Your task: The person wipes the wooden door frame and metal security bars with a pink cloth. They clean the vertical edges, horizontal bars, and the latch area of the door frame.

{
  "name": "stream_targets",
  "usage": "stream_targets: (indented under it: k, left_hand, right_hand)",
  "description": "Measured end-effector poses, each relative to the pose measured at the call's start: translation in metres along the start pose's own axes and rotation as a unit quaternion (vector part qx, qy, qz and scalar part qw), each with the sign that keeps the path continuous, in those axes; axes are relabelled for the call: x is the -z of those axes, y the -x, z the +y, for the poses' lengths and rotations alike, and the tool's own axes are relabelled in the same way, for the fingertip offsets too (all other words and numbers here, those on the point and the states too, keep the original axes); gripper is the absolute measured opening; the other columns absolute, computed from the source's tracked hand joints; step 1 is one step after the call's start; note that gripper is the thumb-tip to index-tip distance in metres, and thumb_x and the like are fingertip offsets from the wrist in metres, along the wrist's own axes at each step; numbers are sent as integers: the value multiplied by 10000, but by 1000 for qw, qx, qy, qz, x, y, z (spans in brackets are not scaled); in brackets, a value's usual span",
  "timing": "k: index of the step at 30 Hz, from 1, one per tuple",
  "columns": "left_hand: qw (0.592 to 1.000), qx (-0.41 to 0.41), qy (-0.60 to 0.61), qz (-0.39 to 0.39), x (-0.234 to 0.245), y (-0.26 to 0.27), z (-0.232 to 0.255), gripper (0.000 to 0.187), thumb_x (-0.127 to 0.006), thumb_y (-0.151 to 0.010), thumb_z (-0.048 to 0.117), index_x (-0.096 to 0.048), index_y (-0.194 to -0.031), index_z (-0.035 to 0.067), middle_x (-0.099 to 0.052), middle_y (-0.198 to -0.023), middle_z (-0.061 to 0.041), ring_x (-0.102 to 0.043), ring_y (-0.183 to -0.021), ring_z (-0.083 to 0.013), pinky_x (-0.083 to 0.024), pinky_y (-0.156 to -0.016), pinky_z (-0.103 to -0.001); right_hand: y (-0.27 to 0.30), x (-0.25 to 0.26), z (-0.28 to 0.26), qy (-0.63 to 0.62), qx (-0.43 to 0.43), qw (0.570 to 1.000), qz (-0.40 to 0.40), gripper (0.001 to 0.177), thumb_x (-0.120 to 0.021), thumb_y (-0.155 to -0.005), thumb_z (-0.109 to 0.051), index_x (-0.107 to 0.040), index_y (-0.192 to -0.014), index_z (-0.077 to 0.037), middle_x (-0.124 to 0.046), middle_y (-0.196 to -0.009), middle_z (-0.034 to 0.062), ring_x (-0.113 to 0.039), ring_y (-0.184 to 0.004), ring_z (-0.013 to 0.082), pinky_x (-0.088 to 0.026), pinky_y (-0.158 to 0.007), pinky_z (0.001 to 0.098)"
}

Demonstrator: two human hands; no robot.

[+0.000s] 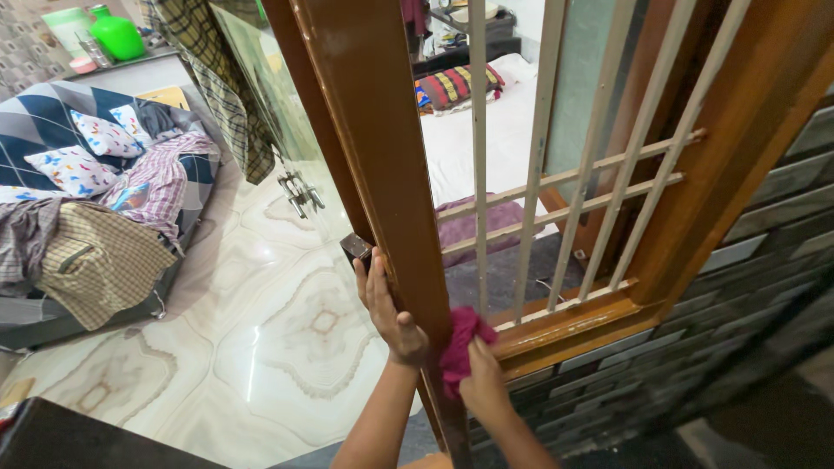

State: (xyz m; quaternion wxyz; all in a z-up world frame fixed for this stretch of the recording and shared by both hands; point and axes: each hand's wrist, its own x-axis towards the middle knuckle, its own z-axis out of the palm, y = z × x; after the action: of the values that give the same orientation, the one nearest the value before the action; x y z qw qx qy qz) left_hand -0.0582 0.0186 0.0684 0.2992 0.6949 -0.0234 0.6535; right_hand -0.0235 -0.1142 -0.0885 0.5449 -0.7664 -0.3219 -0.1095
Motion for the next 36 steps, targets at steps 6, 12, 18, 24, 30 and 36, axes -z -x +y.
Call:
stream_targets:
  k: [6, 12, 18, 24, 30, 36]
  left_hand:
    - [1000, -8, 7, 4, 0, -2, 5, 750, -263, -1114, 528, -403, -1543, -70, -461, -1593, -219, -280, -1586, -437, -210, -1320, -523]
    - [1000, -4, -2, 6, 0, -2, 6, 732, -269, -1115, 509, -412, -1538, -70, -473, -1585, -218, -291, -1580, -442, -217, -1317, -522]
    - [1000, -8, -2, 2, 0, -2, 3, 716, -266, -1123, 492, -398, -1542, -73, -466, -1591, -220, -293, -1576, -455, -214, -1318, -526]
    - [1000, -9, -9, 1, 0, -1, 4, 698, -256, -1117, 472, -395, -1545, -62, -462, -1589, -214, -297, -1569, -455, -212, -1316, -532]
    - [1000, -11, -12, 1, 0, 0, 2, 660, -306, -1114, 430, -396, -1550, -57, -467, -1596, -204, -297, -1577, -452, -213, -1322, -529]
    - [1000, -10, -1, 1, 1, 0, 4, 644, -343, -1104, 399, -393, -1553, -60, -465, -1597, -210, -293, -1578, -449, -202, -1322, -524]
  right_hand:
    - [-10, 17, 5, -59, -16, 997, -51, 602, -468, -677, 88, -604, -1261, 34, -632, -1183, 225, -597, -1204, 383, -464, -1098, 377]
    - [-85, 10, -32, -294, 15, 956, -15, 538, -412, -846, 60, -569, -1361, 69, -605, -1221, 199, -561, -1139, 333, -432, -1049, 390]
    - [-57, -27, 58, -197, 19, 980, 34, 581, -395, -805, 41, -530, -1370, 62, -562, -1406, 180, -499, -1355, 283, -330, -1170, 362]
    - [-15, 39, 40, -312, -126, 928, 162, 312, -483, -1013, -115, -645, -1214, 60, -674, -1133, 133, -640, -1050, 230, -509, -967, 372]
    - [-103, 90, -73, -142, -34, 978, 152, 300, -561, -901, -68, -690, -1170, -41, -735, -963, 116, -700, -872, 243, -558, -800, 379]
    - [-124, 53, -70, 37, -1, 979, 199, 317, -594, -816, -55, -649, -1115, 35, -690, -976, 255, -665, -930, 440, -509, -866, 490]
